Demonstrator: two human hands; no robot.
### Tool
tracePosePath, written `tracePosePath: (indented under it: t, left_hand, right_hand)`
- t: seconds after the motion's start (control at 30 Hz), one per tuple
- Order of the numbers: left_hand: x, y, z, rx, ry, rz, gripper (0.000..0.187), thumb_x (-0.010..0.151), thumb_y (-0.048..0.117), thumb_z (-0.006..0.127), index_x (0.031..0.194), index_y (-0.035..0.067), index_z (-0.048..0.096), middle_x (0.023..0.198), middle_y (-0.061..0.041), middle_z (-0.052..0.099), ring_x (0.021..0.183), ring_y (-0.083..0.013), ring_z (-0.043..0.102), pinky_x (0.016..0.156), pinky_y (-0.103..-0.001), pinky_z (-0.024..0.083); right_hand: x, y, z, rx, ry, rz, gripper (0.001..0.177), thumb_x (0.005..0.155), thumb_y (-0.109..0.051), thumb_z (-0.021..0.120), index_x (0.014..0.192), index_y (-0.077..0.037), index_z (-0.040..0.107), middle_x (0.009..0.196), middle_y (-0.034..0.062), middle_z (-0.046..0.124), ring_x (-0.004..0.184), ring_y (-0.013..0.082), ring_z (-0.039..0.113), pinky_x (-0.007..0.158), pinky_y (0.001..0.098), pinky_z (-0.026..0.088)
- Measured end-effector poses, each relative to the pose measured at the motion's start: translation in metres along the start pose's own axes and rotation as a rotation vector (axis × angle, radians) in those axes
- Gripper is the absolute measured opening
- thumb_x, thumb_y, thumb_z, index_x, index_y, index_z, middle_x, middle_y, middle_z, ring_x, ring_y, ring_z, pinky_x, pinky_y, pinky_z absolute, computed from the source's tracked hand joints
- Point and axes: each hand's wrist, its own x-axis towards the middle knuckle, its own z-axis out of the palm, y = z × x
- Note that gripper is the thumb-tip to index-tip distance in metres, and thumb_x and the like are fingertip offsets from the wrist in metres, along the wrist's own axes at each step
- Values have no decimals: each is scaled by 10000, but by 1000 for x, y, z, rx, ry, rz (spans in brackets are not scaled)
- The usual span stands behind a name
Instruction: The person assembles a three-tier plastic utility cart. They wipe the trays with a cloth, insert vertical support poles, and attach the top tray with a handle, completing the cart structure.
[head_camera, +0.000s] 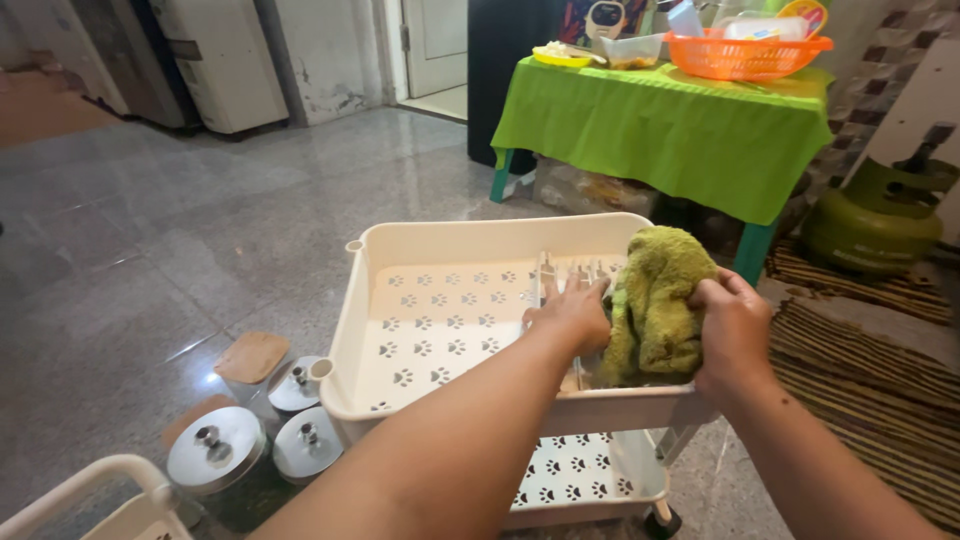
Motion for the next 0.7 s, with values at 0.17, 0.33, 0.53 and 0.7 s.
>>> tracePosePath:
  t: [0.17,0.33,0.53,0.7]
  left_hand:
    - [-10,-29,-12,-48,320,52,628,881,210,602,1496,197,472,1582,-140,407,1432,-376,417,1144,-591,364]
    - [-13,-99,-58,121,610,-164,569,911,278,631,1413,27,536,1453,-242,489,1361,-414,466,1180,-514,347]
    - [-47,-185,-104,-59,735,-507,572,892,240,639,1411,40,504,1435,-247,465,1308,-433,466,1116,-528,338]
    - [-59,-223,-111,-325,379,-559,409,999,254,512,1293,16,666,1241,-252,675,1011,-411,690,833,-536,583]
  right_hand:
    - [-2,-10,25,164,31,200,304,847,-41,480,1111,-26,629,1035,120,657,930,277,674,833,459,600]
    - [-22,-19,75,105,-163,181,359,851,-17,491,1193,-53,593,1075,119,628,955,277,660,829,482,589]
    - [-43,-2,149,-97,-365,166,520,873,-23,533,1377,-145,558,1118,138,676,960,270,673,835,449,579]
    - [-42,36,188,-663,-348,39,508,907,-76,594,1410,-148,587,1219,171,704,1081,299,691,920,409,545]
